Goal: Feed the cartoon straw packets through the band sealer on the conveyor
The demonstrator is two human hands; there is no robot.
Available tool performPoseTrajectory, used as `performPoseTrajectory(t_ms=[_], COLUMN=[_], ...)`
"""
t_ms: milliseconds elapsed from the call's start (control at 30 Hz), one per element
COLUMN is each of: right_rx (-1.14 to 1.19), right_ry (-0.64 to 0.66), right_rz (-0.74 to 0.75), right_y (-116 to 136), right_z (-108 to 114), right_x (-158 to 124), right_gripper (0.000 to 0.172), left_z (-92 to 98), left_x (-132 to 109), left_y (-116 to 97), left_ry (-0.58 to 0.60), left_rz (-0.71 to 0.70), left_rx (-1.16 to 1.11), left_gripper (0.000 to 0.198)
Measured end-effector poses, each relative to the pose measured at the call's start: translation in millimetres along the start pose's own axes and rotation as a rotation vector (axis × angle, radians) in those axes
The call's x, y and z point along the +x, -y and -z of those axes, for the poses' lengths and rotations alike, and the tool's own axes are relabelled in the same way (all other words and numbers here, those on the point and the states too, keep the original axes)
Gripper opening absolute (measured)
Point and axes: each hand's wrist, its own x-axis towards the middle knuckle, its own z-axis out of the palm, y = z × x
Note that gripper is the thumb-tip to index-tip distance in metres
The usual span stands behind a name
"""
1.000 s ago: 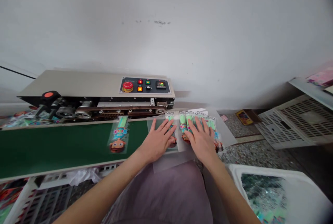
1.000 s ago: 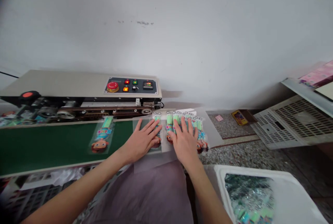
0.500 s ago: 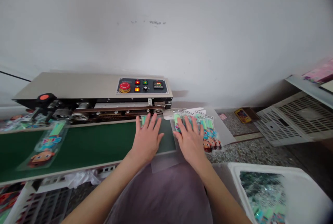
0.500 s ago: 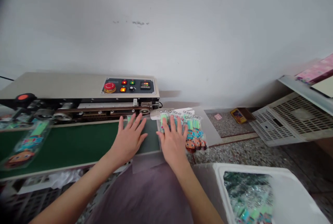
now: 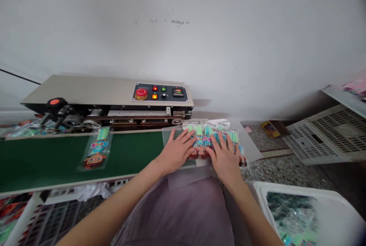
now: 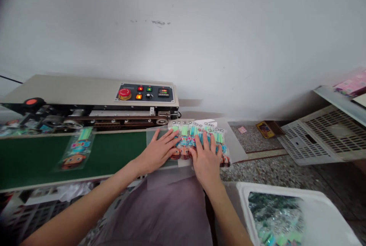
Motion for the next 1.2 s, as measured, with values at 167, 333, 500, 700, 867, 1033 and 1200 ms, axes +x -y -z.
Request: performPoseTrajectory(t_ms=[167, 333, 500, 700, 867, 1033, 1200], right_rx=[0.025, 0.042, 0.034, 0.004, 0.0, 0.059, 0.086], right_ry=[0.02, 0.044, 0.013, -0.019, 0.017, 0.029, -0.029], right_rz=[-0.004, 0.0, 0.011, -0.004, -0.022, 0.038, 0.0], right_y=[7.8, 14.3, 13.5, 8.0, 5.1, 7.7, 14.2], right_z=[3.1, 10.4, 8.1, -2.6, 2.6, 4.9, 6.5], right_x=[3.5, 6.2, 3.6, 3.8, 6.8, 5.5, 7.5], right_gripper=[0.051, 0.049, 0.05, 0.05, 0.051, 0.049, 0.049], left_z=[4.5, 5.5, 24.2, 21.5, -6.8, -14.2, -15.9], left_x=[-15.8, -27.4, -34.5, -5.3, 19.1, 9.9, -2.2], left_y=[8.2, 5.1, -1.8, -23.1, -19.6, -14.8, -19.3], left_ry=[-0.008, -0.018, -0.022, 0.007, 0.014, -0.031, -0.096], left_rz=[0.025, 0.111, 0.225, 0.074, -0.025, -0.013, 0.059], left_rx=[0.039, 0.154, 0.201, 0.106, 0.097, 0.144, 0.163], left_gripper=[0.049, 0.048, 0.05, 0.05, 0.052, 0.054, 0.056])
